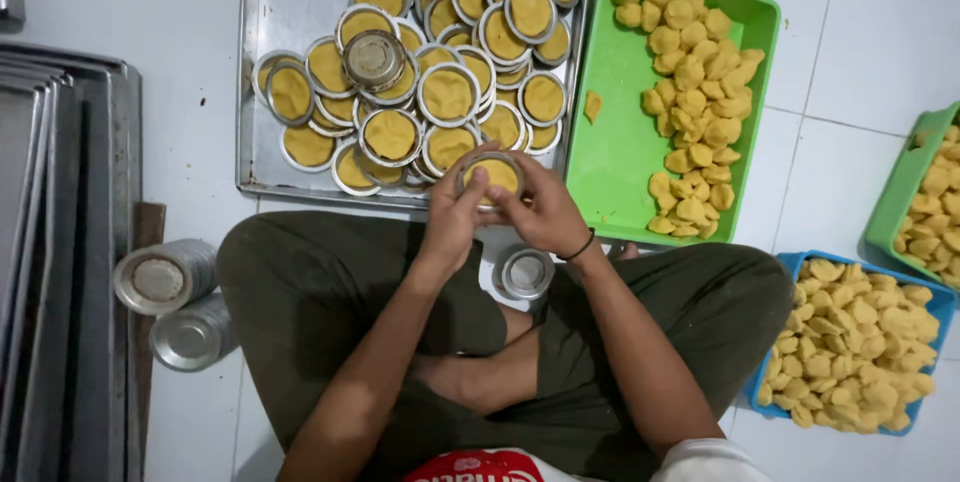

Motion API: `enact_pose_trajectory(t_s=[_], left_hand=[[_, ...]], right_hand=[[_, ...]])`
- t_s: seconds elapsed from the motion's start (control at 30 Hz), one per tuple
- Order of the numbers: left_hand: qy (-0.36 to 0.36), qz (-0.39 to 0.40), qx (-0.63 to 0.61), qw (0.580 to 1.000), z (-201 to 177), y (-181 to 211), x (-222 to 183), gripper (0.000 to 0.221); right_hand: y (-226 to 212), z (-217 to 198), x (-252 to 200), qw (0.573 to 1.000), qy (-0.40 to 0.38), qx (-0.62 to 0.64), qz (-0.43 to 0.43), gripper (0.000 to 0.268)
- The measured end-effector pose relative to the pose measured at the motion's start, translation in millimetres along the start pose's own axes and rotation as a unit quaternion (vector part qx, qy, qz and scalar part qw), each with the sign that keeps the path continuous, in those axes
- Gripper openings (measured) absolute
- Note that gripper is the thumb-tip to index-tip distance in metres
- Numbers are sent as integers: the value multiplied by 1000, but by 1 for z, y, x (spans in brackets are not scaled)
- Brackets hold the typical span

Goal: The person sits on the floor and repeatedly picks up yellow dough pieces from a green tray, places them into small round metal molds, presses them down, and arranges the filled molds on a metal sheet. Another person is visible in the background performing a similar task.

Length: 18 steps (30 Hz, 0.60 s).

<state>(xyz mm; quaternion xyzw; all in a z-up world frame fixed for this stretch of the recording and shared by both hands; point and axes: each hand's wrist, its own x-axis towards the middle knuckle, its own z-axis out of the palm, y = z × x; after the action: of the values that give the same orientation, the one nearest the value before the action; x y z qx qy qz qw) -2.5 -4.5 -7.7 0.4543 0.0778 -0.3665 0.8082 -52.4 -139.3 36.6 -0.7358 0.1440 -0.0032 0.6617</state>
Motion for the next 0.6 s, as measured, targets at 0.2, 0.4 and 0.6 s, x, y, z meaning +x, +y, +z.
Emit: enact_pose_trajectory(t_s=[0.2,0.4,0.6], left_hand=[[18,35,23,999,2,0,1,42],[-37,68,52,996,1,1,-5,59],[-56,113,155,980,-4,9,-2,56]], right_hand=[[-25,-12,-1,996,29,-14,-83,50],[-1,-8,6,951,176,-189,-168,10],[2,-3,6,962,187,-152,-130,9]])
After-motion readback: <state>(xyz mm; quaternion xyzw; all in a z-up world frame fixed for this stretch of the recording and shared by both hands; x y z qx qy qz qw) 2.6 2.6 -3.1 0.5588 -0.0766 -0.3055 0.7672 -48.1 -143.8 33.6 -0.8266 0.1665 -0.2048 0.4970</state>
